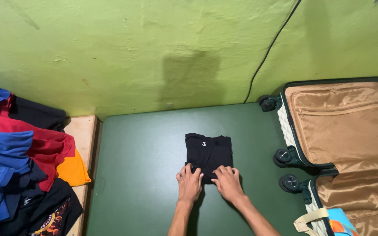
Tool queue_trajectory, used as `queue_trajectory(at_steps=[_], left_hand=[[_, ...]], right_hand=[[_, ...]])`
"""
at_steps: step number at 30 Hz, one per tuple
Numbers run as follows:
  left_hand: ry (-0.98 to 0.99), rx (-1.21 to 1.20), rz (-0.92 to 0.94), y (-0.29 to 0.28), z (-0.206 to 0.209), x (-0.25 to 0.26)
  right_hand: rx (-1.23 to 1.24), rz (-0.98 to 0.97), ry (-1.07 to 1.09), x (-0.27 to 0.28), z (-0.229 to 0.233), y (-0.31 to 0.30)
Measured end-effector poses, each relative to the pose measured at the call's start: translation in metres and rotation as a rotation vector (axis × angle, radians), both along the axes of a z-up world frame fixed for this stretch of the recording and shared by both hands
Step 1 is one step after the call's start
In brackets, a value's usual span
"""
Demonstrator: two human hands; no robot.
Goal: The person folds a black shirt and a blue shirt by hand on a green surface, then places the folded black shirt into an open suitcase.
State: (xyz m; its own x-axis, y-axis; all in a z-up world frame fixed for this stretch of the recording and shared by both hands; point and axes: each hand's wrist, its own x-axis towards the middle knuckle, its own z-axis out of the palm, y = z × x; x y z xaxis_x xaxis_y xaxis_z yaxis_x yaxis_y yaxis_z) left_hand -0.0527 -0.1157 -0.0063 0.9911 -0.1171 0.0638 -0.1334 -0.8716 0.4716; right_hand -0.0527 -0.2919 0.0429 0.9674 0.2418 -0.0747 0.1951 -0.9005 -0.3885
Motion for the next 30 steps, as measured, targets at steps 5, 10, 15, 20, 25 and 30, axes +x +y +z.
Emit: queue_trajectory(at_steps=[5,10,15,20,25,30], left_hand=[[0.077,-0.055,0.014,-0.001,0.015,0.009],[0.165,-0.032,-0.01,-0.004,0.022,0.01],[0.179,0.001,-0.004,-0.008,0.013,0.001],[-0.11,0.063,-0.115,0.0,-0.011,-0.018],[-0.168,0.191,-0.281,0.012,-0.017,-0.022],[-0.297,0.151,-0.249,0.003,-0.018,-0.027]], right_hand=[[-0.056,0.089,-0.33,-0.013,-0.017,0.008],[-0.355,0.084,-0.292,-0.021,-0.047,0.009],[-0.428,0.05,-0.217,-0.009,-0.062,0.013],[-0.473,0.024,-0.188,-0.003,-0.053,0.022],[-0.508,0.026,-0.103,0.001,-0.035,0.027],[-0.478,0.039,-0.059,0.005,-0.024,0.027]])
